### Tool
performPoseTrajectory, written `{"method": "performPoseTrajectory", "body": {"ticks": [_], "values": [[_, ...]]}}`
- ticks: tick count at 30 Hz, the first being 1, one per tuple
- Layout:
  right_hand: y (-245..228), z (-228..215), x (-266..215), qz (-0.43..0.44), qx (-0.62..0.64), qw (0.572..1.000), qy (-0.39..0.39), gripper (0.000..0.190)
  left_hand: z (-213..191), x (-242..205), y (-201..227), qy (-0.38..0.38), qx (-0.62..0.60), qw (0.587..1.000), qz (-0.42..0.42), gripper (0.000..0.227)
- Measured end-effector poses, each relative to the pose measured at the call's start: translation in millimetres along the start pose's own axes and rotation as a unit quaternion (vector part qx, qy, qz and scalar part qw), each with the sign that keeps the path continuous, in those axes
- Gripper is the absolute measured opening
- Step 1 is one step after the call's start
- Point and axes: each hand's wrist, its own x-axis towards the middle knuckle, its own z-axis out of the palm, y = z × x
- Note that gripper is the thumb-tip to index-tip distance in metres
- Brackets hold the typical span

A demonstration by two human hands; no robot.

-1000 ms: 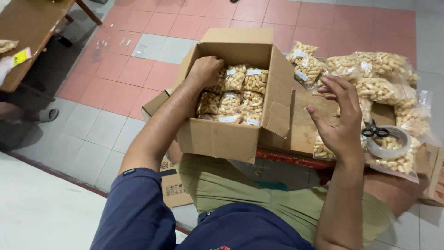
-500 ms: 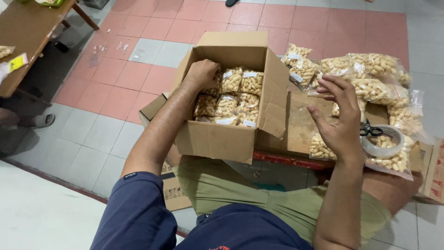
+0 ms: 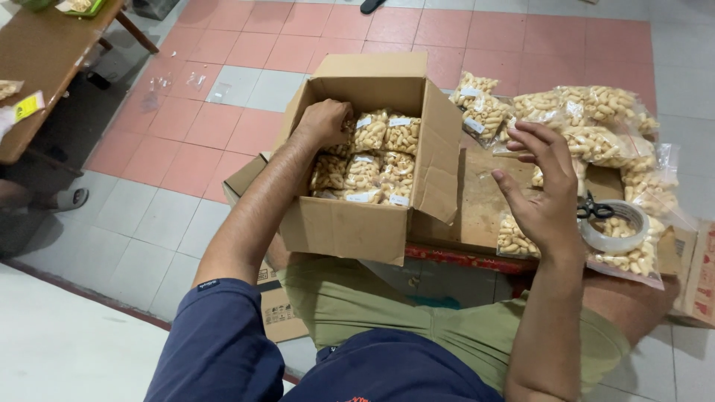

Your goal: Packing small plastic bags of cashews into a cardboard box.

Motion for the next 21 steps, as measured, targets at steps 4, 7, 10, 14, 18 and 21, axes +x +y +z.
{"method": "performPoseTrajectory", "body": {"ticks": [4,7,10,14,18,21], "values": [[-1.5,-1.0,0.2,0.006,0.001,1.0,0.002,0.049,2.5,-0.7,-0.8,0.021,-0.009,1.0,0.011,0.034],[4.3,1.0,-1.1,0.005,0.006,1.0,0.002,0.048,4.1,-1.3,-1.6,0.023,-0.01,1.0,0.012,0.033],[16.3,5.2,-2.9,-0.013,0.031,0.999,0.031,0.048,7.1,-1.8,-3.2,0.063,-0.014,0.998,0.023,0.025],[15.0,4.3,-2.6,-0.015,0.023,0.999,0.026,0.048,6.9,-0.1,-4.3,0.055,-0.009,0.998,0.022,0.029],[14.6,4.8,-1.8,-0.017,0.023,0.999,0.025,0.047,4.5,-2.0,-0.3,0.052,-0.001,0.999,0.01,0.034],[17.2,4.1,0.0,-0.024,0.02,0.999,0.024,0.047,5.7,0.1,-0.6,0.048,0.011,0.999,0.002,0.035]]}}
